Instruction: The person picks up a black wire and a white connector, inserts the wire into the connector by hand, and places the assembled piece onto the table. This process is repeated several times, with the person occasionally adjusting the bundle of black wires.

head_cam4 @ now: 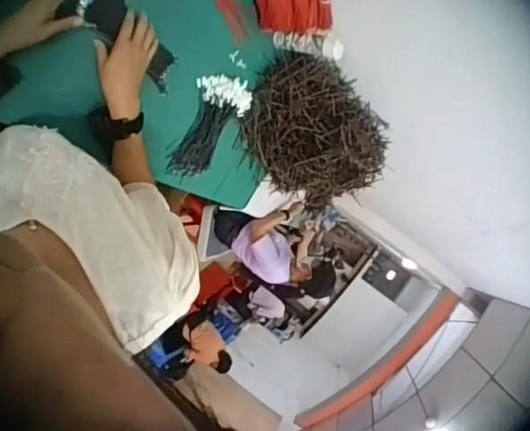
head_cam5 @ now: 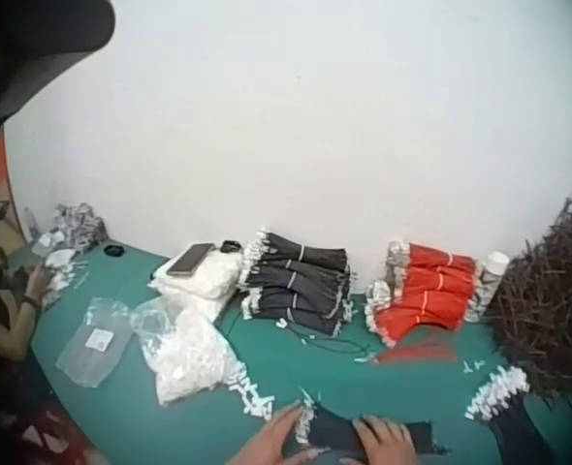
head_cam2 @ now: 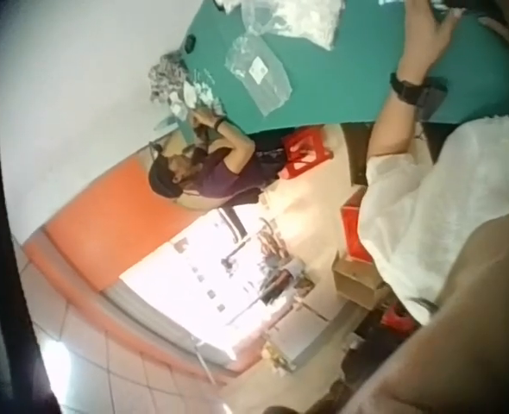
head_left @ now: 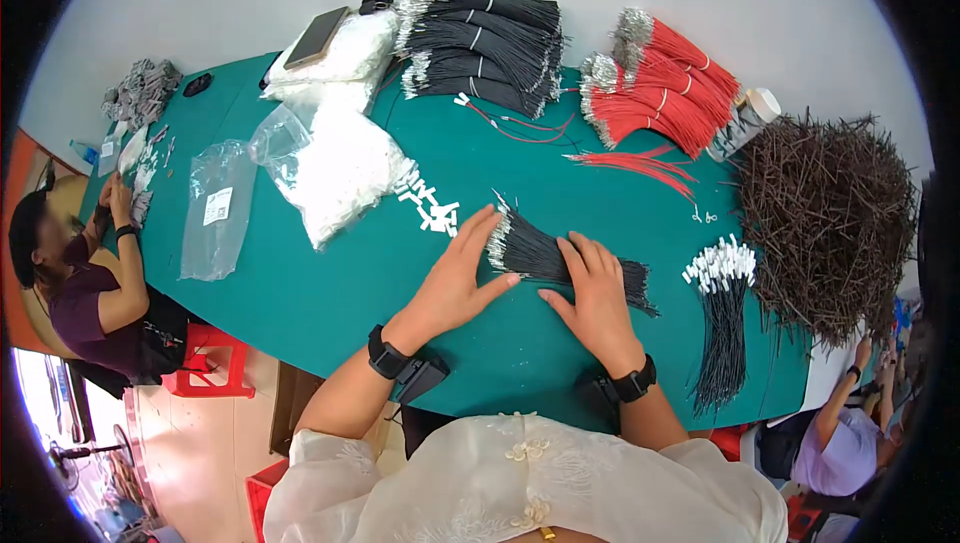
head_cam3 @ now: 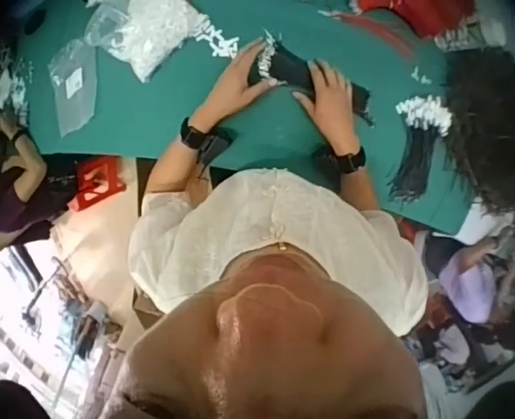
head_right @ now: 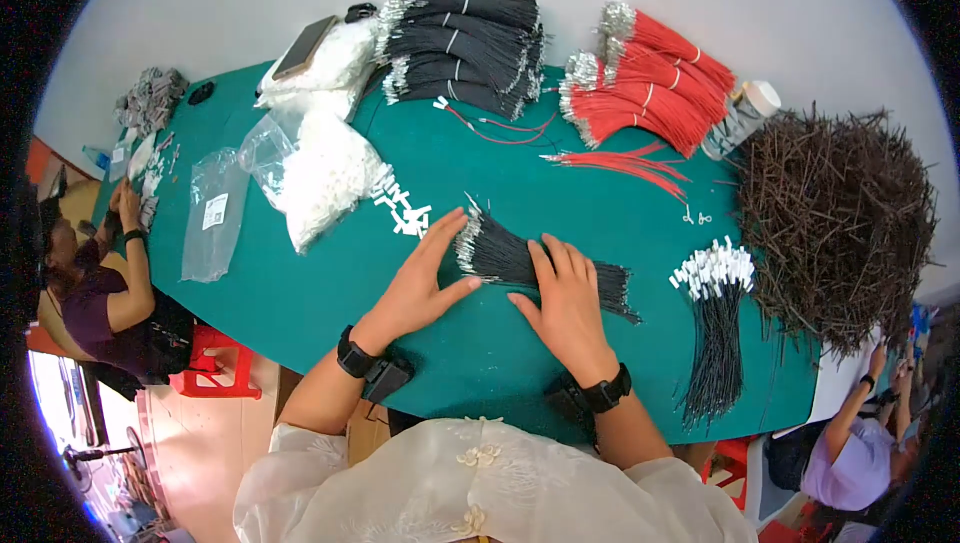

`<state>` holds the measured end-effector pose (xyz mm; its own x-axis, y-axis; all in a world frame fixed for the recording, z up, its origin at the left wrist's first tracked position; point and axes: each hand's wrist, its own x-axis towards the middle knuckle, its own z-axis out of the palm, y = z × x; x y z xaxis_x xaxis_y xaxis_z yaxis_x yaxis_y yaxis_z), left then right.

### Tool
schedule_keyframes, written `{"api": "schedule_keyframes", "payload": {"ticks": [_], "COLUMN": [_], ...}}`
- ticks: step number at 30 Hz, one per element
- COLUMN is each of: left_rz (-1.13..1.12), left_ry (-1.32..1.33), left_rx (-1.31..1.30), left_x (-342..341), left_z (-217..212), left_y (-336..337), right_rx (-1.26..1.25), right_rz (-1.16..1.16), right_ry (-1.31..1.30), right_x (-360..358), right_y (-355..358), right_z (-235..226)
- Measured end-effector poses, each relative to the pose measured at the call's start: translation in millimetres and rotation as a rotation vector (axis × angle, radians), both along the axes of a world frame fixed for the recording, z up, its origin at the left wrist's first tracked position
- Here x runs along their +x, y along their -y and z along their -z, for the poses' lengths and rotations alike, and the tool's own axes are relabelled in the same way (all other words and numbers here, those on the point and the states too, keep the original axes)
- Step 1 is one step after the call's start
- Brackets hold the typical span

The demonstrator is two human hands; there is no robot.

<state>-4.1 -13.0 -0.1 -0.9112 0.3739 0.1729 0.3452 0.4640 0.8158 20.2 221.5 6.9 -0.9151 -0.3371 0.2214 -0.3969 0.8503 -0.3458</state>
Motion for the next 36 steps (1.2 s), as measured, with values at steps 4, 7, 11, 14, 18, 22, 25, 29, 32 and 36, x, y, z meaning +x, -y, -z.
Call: {"api": "schedule_keyframes", "payload": {"ticks": [4,7,11,14,18,22,25,29,32,36], "left_rz": [0.050,0.064,0.063,0.024,-0.054,-0.060,-0.055,-0.073,-0.087,-0.089], "left_ry": [-0.008,0.009,0.043,0.000,-0.113,-0.082,-0.047,-0.047,-0.027,-0.056], "left_rx": [0.030,0.085,0.154,0.139,0.055,0.062,0.106,0.110,0.115,0.082], "left_x": [-2.8,-3.1,-2.4,-0.9,-1.9,-4.4,-4.8,-5.2,-4.6,-2.9], "left_z": [2.5,1.3,0.5,0.3,2.6,4.8,5.7,8.2,5.2,4.3], "left_y": [-1.5,-2.5,-2.7,-1.5,-1.5,-2.3,-3.2,-5.0,-8.5,-5.8], "right_rx": [-0.011,-0.013,-0.020,-0.013,0.001,0.002,0.002,-0.014,-0.028,-0.040], "right_rz": [0.004,0.023,0.041,0.047,0.044,0.043,0.049,0.040,0.043,0.034], "right_ry": [0.001,-0.007,-0.019,-0.022,-0.032,-0.032,-0.023,-0.008,-0.013,-0.005], "right_x": [-1.4,-1.1,-0.9,1.1,0.1,-2.3,-3.4,-7.1,-7.3,-7.0], "right_y": [-0.2,-0.5,1.5,3.5,3.9,3.7,3.6,1.4,-1.4,1.1], "right_z": [0.8,3.1,5.6,5.4,5.0,4.7,3.5,4.9,5.8,2.1]}}
